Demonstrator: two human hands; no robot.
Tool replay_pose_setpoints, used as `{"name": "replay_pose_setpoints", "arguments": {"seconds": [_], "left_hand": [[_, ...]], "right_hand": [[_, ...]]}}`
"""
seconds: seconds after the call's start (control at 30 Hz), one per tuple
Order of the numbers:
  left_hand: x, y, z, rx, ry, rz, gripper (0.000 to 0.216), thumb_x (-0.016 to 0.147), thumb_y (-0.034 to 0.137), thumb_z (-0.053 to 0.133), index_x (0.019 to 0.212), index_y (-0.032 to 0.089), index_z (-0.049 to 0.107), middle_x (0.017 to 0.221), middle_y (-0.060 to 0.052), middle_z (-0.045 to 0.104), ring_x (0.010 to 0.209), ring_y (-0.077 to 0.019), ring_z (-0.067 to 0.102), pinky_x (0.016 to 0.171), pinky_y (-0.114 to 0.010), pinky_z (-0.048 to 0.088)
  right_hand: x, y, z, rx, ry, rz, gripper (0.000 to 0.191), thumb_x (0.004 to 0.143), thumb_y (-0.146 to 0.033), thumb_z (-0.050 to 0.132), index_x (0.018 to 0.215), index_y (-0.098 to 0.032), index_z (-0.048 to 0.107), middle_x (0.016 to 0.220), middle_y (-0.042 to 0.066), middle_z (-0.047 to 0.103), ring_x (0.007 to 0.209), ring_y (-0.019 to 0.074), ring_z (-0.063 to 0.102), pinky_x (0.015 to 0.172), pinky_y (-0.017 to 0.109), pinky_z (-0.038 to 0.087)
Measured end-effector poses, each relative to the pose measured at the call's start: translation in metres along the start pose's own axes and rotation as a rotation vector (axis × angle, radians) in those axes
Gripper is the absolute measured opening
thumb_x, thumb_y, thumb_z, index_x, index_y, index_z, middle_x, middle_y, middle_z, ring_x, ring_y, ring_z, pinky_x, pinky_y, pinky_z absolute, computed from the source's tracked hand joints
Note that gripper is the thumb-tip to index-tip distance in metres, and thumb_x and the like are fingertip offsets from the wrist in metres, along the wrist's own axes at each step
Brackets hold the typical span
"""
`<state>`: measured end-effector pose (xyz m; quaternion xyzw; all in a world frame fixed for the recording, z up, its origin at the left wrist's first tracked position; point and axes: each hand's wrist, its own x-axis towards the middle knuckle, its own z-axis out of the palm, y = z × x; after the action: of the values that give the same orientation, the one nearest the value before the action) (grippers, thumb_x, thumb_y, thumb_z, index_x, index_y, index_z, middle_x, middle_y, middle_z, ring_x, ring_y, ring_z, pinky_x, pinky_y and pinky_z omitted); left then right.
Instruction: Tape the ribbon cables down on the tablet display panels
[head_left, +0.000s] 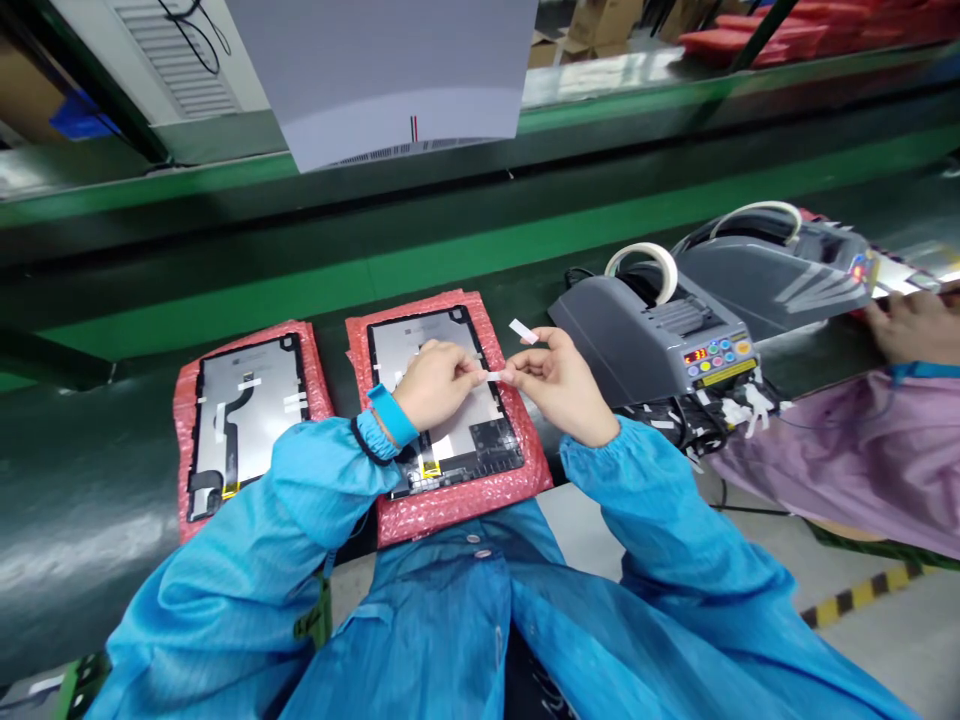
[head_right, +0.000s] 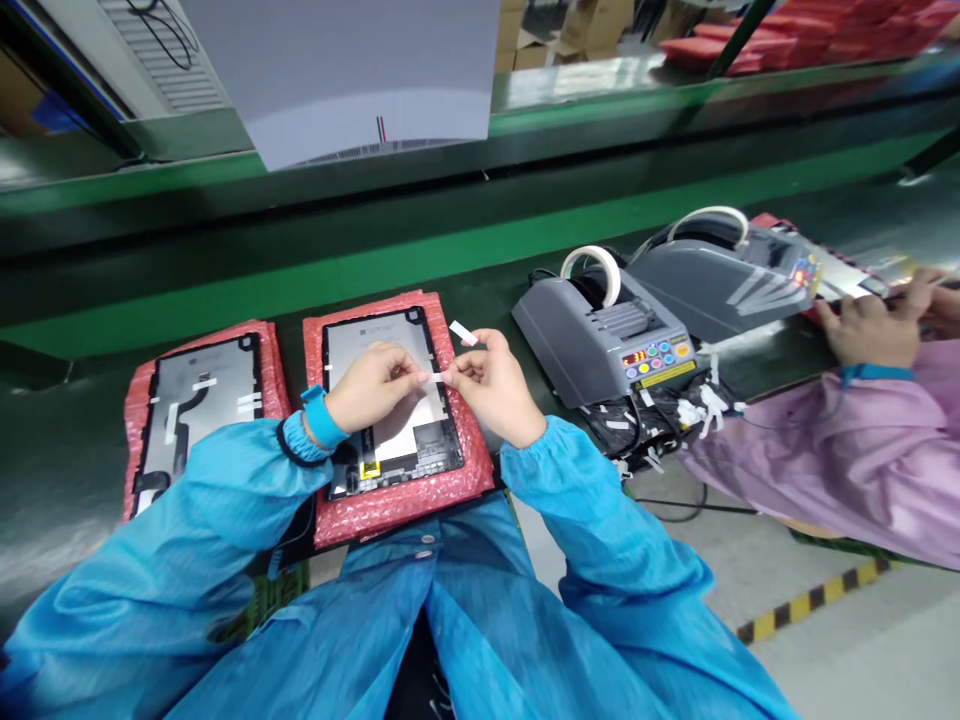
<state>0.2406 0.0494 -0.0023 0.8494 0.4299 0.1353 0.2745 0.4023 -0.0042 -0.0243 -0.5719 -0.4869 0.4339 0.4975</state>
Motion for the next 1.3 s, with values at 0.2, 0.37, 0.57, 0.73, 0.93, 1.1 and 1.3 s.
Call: {"name": "replay_pose_setpoints", "arguments": {"seconds": [0.2,0.37,0.57,0.73,0.93,1.1,1.3], "left_hand": [[0.003,0.003,0.003,0.215,-0.059,-0.113,0.023,0.086,0.03,0.053,0.07,0.017,0.062,0.089,-0.009,0.064,0.098,-0.0273,0.051,0.082,-0.041,0.041],[0.004,0.005,0.004,0.25,-0.099,-0.116,0.024,0.086,0.031,0.051,0.072,0.017,0.064,0.091,-0.009,0.063,0.101,-0.0273,0.05,0.085,-0.041,0.041],[0.004,0.005,0.007,0.233,-0.102,-0.114,0.025,0.086,0.031,0.05,0.069,0.017,0.063,0.09,-0.01,0.063,0.102,-0.0284,0.049,0.086,-0.043,0.04],[0.005,0.003,0.01,0.214,-0.104,-0.092,0.026,0.085,0.03,0.05,0.064,0.017,0.059,0.086,-0.011,0.061,0.1,-0.0305,0.048,0.085,-0.047,0.04],[0.004,-0.001,0.012,0.205,-0.029,-0.112,0.024,0.077,0.032,0.061,0.059,0.018,0.052,0.082,-0.011,0.057,0.097,-0.032,0.047,0.084,-0.049,0.038],[0.008,-0.01,0.0,0.143,0.05,-0.141,0.006,0.078,0.024,0.06,0.08,0.019,0.058,0.084,-0.006,0.059,0.093,-0.0259,0.048,0.084,-0.042,0.037],[0.011,-0.009,-0.013,-0.007,0.051,0.058,0.019,0.087,0.036,0.053,0.084,0.019,0.061,0.085,-0.002,0.061,0.09,-0.0199,0.049,0.087,-0.036,0.035]], "right_hand": [[0.017,0.005,0.002,-0.23,-0.016,0.108,0.044,0.063,-0.015,0.065,0.093,-0.023,0.034,0.058,-0.008,0.059,0.057,0.0155,0.06,0.059,0.028,0.045],[0.018,0.003,0.002,-0.299,-0.034,0.114,0.044,0.063,-0.011,0.064,0.093,-0.023,0.033,0.056,-0.009,0.058,0.058,0.0158,0.062,0.061,0.028,0.046],[0.018,0.003,0.001,-0.32,-0.051,0.117,0.044,0.063,-0.01,0.063,0.092,-0.023,0.033,0.056,-0.008,0.059,0.057,0.015,0.061,0.058,0.027,0.044],[0.021,0.006,-0.002,-0.287,-0.104,0.117,0.045,0.061,-0.011,0.066,0.09,-0.023,0.034,0.055,-0.008,0.058,0.054,0.0137,0.058,0.055,0.026,0.041],[0.025,0.027,-0.006,0.017,-0.085,0.247,0.064,0.046,-0.024,0.08,0.09,-0.024,0.035,0.056,-0.015,0.041,0.049,0.0081,0.045,0.053,0.022,0.038],[0.02,0.027,-0.013,0.109,-0.124,0.209,0.05,0.058,-0.045,0.075,0.088,-0.023,0.041,0.066,-0.007,0.049,0.062,0.0117,0.05,0.062,0.027,0.042],[0.011,-0.003,-0.014,-0.245,-0.278,-0.072,0.027,0.079,-0.047,0.055,0.08,-0.02,0.053,0.076,0.0,0.055,0.073,0.015,0.05,0.071,0.03,0.04]]}}
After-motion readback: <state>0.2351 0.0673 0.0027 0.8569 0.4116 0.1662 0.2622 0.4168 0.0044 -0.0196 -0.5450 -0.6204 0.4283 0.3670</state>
